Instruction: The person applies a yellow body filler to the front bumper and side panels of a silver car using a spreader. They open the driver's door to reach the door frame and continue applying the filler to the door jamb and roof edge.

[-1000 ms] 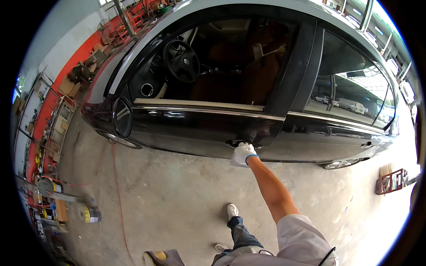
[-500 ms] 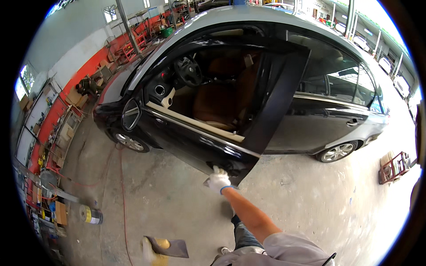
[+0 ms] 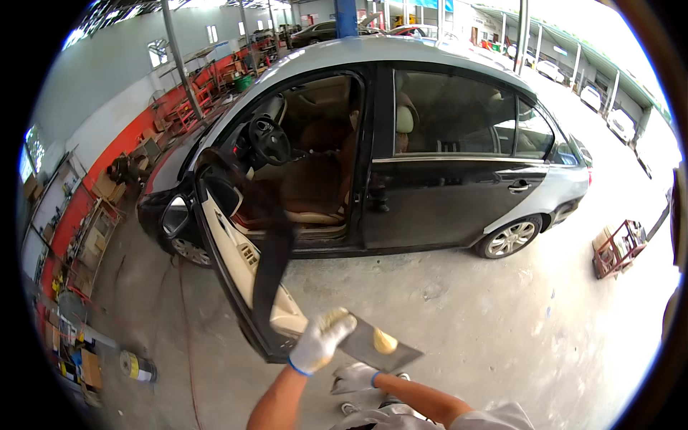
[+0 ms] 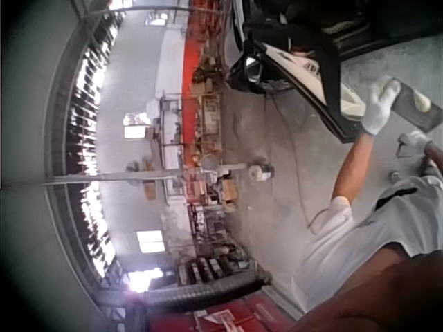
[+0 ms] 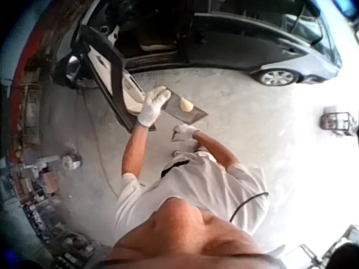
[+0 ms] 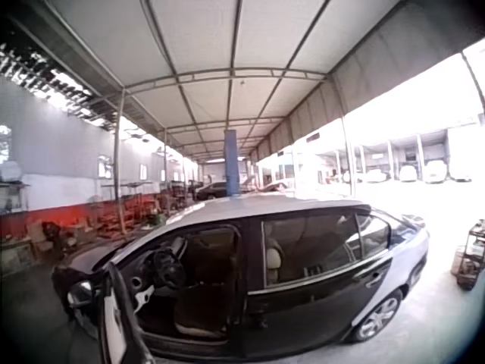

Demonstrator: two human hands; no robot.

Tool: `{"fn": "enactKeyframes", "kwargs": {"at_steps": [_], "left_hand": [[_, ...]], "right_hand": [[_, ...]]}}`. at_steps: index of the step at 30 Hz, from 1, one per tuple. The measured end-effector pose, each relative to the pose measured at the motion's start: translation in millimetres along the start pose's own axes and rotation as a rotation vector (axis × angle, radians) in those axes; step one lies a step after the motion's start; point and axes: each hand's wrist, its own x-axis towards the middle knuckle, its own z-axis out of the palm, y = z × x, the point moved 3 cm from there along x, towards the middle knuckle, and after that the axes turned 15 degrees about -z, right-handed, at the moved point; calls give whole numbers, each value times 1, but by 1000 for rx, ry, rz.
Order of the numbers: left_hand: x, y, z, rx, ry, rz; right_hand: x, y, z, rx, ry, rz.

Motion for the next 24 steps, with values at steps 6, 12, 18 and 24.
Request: {"fn": "enactKeyframes", "kwargs": {"at_steps": [6, 12, 18, 24], "left_hand": [[22, 50, -109, 161, 332, 165], [-33, 83, -207, 159, 539, 309], [-79, 89, -285, 5, 763, 332], [-125, 53, -373, 0, 1013, 332]], "right_hand": [[-161, 107, -82, -226, 338, 210], [-251, 186, -144, -11, 607, 330], [-185, 217, -213, 297, 904, 284], [-44, 202, -277, 533, 868, 164]]}}
